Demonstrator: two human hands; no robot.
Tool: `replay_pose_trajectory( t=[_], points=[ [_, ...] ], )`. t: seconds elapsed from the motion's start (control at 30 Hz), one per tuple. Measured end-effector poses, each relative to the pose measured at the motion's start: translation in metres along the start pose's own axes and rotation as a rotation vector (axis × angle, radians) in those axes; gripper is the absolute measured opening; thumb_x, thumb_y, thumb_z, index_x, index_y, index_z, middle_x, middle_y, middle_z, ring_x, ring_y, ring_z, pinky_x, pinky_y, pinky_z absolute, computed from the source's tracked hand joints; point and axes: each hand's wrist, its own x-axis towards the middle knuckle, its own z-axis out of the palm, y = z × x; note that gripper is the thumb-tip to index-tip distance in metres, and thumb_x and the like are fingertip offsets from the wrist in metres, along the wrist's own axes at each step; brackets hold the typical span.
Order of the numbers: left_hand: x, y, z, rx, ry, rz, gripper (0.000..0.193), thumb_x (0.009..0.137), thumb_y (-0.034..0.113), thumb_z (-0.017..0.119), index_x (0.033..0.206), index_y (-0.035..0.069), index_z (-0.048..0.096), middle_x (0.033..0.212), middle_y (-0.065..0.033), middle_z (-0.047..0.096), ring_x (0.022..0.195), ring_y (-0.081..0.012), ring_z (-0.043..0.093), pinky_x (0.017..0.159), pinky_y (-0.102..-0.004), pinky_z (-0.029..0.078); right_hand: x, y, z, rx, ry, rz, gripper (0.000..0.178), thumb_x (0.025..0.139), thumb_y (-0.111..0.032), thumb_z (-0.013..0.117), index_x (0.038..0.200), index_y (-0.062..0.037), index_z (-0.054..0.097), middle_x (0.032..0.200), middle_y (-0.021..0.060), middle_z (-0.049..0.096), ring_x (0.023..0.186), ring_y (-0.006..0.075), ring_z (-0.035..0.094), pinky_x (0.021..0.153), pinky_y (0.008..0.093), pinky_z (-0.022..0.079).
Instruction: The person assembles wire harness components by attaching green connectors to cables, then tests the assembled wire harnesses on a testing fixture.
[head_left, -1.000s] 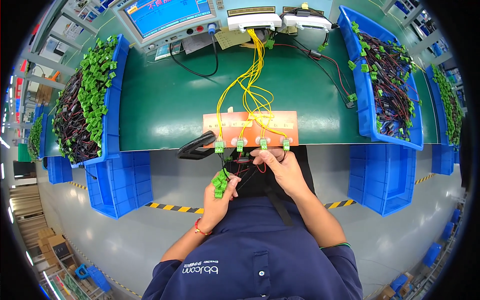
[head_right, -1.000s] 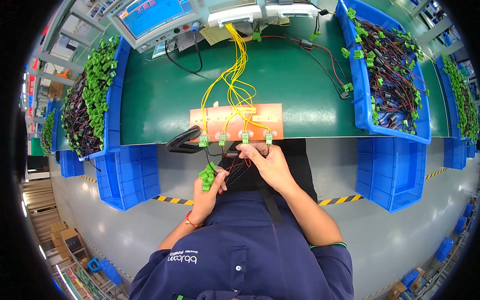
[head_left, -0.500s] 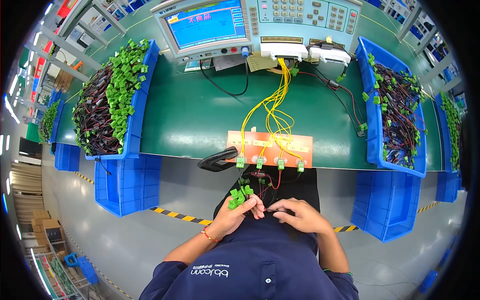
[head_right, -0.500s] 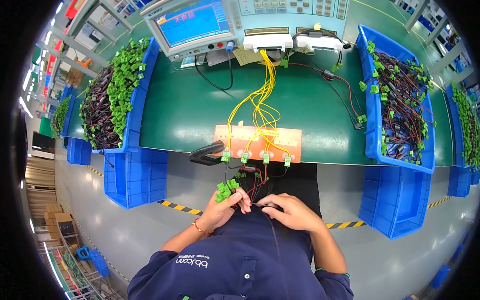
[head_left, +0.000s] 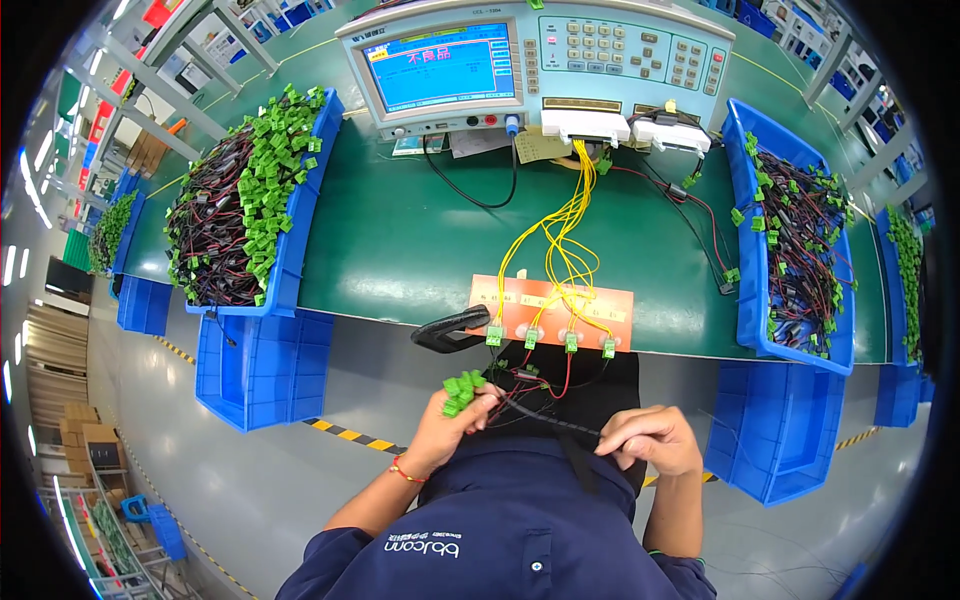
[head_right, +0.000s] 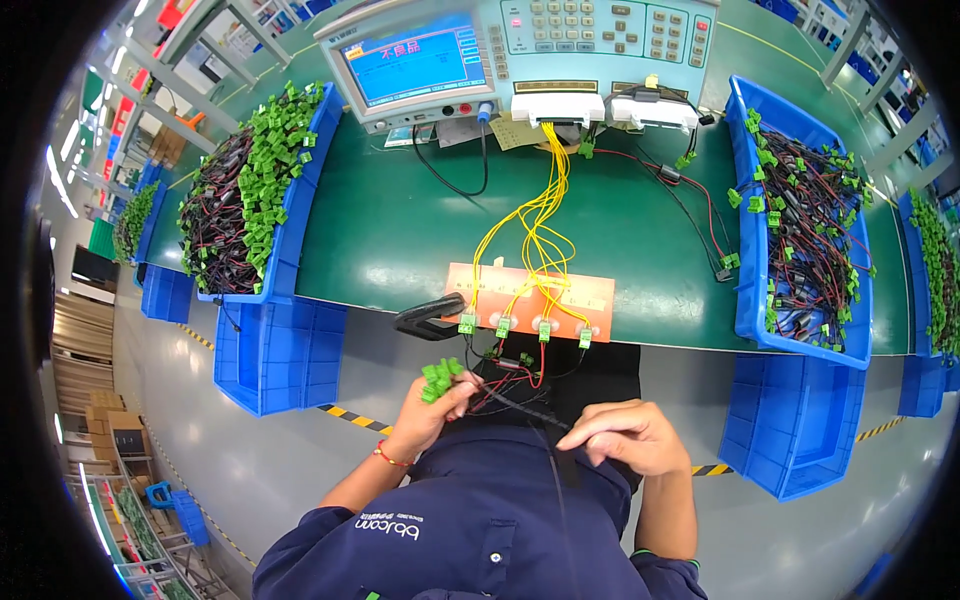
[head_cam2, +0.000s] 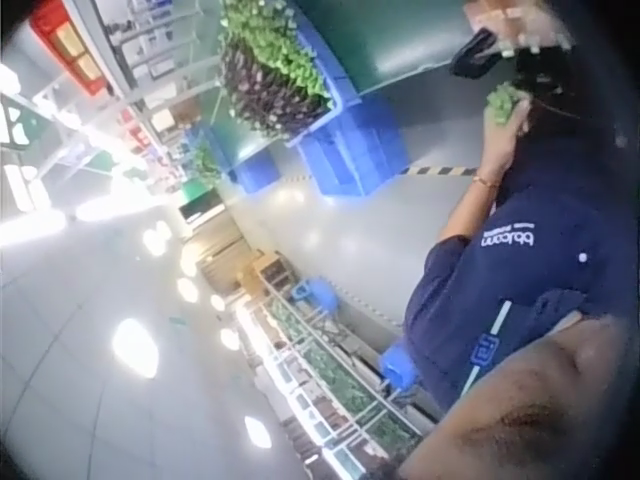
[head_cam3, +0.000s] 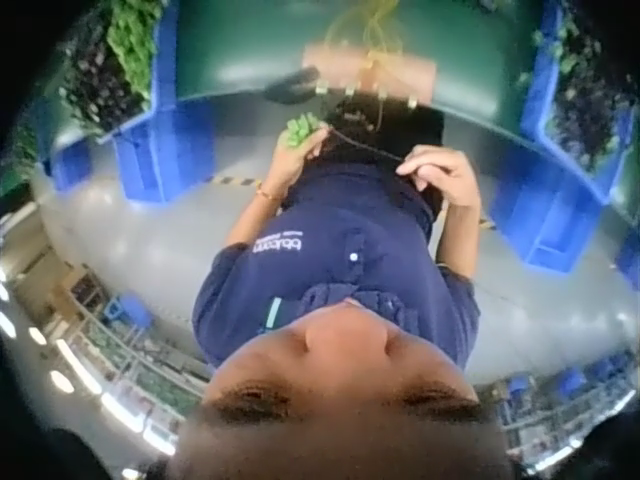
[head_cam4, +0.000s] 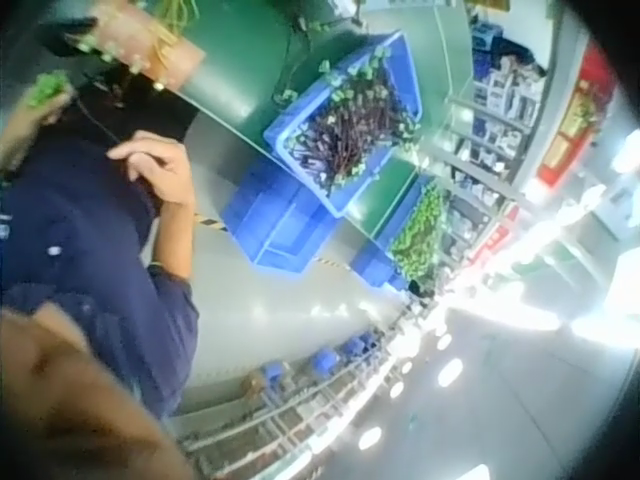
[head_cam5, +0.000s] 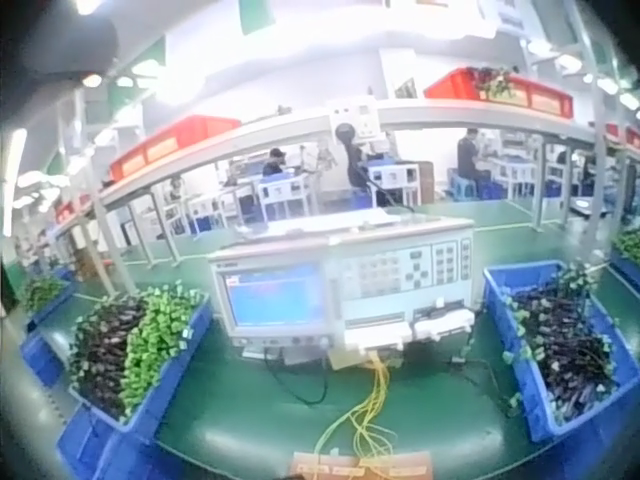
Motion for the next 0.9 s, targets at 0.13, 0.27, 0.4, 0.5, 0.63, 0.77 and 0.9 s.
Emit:
replay_pose_trajectory(
  t=[0.13, 0.27, 0.4, 0.5, 0.63, 0.77, 0.9],
  points=[
    [0.005, 0.004, -0.018, -0.129, 0.173, 0.071, 0.023, 0.097, 0.017, 0.059, 0.108, -0.002, 0.065, 0.082, -0.0002, 0.059, 0.063, -0.0048, 0.047, 0.055, -0.0202, 0.036, -0.008, 0.002, -0.009, 0.099, 0.167, -0.093, 0.029, 0.094, -0.015, 0.061, 0.099, 0.0122, 0.069, 0.072, 0.0132, 0.061, 0.057, 0.0135, 0.054, 0.053, 0.0262, 0.041],
    [0.015, 0.011, -0.003, -0.199, 0.265, 0.143, 0.025, 0.1, 0.018, 0.055, 0.112, -0.002, 0.065, 0.094, -0.006, 0.065, 0.073, -0.0084, 0.055, 0.062, -0.0222, 0.043, -0.013, 0.0, -0.01, 0.122, 0.186, -0.136, 0.029, 0.095, -0.015, 0.059, 0.098, 0.0127, 0.068, 0.071, 0.0131, 0.06, 0.055, 0.0142, 0.052, 0.053, 0.0262, 0.04],
    [0.028, 0.009, 0.024, -0.15, 0.228, 0.234, 0.029, 0.101, 0.02, 0.053, 0.117, -0.002, 0.061, 0.108, -0.0105, 0.067, 0.088, -0.0149, 0.062, 0.078, -0.0284, 0.048, -0.021, -0.002, -0.007, 0.102, 0.245, -0.142, 0.031, 0.094, -0.017, 0.061, 0.096, 0.0131, 0.068, 0.066, 0.0123, 0.059, 0.052, 0.014, 0.05, 0.054, 0.0283, 0.041],
    [0.03, 0.018, 0.03, -0.174, 0.142, 0.246, 0.029, 0.102, 0.019, 0.05, 0.115, -0.004, 0.062, 0.102, -0.0129, 0.07, 0.095, -0.0167, 0.064, 0.082, -0.0298, 0.048, -0.031, -0.009, -0.006, 0.109, 0.319, -0.185, 0.034, 0.093, -0.023, 0.062, 0.089, 0.0101, 0.069, 0.06, 0.0101, 0.057, 0.048, 0.0138, 0.049, 0.058, 0.031, 0.044],
    [0.031, 0.025, 0.031, -0.122, 0.125, 0.239, 0.031, 0.103, 0.02, 0.048, 0.115, -0.004, 0.062, 0.102, -0.0135, 0.07, 0.097, -0.0173, 0.065, 0.083, -0.03, 0.047, -0.037, -0.019, -0.008, 0.007, 0.387, -0.064, 0.028, 0.095, -0.016, 0.059, 0.094, 0.0106, 0.068, 0.064, 0.0108, 0.059, 0.053, 0.0141, 0.054, 0.059, 0.029, 0.046],
    [0.03, 0.033, 0.038, -0.08, 0.058, 0.24, 0.033, 0.104, 0.024, 0.046, 0.113, -0.004, 0.062, 0.106, -0.0151, 0.07, 0.096, -0.0172, 0.065, 0.085, -0.0294, 0.046, -0.005, -0.002, -0.006, -0.835, 0.417, 0.341, 0.023, 0.099, -0.014, 0.052, 0.107, 0.003, 0.066, 0.085, 0.0071, 0.067, 0.083, 0.0155, 0.063, 0.074, 0.0293, 0.049],
    [0.029, 0.029, 0.036, -0.1, 0.032, 0.221, 0.032, 0.104, 0.022, 0.047, 0.111, -0.004, 0.062, 0.103, -0.0145, 0.07, 0.096, -0.0175, 0.066, 0.084, -0.029, 0.047, 0.026, 0.031, 0.023, -0.139, 0.42, 0.169, 0.035, 0.098, -0.013, 0.054, 0.13, 0.0027, 0.051, 0.112, 0.0114, 0.065, 0.111, 0.019, 0.059, 0.102, 0.0317, 0.04]
  ],
)
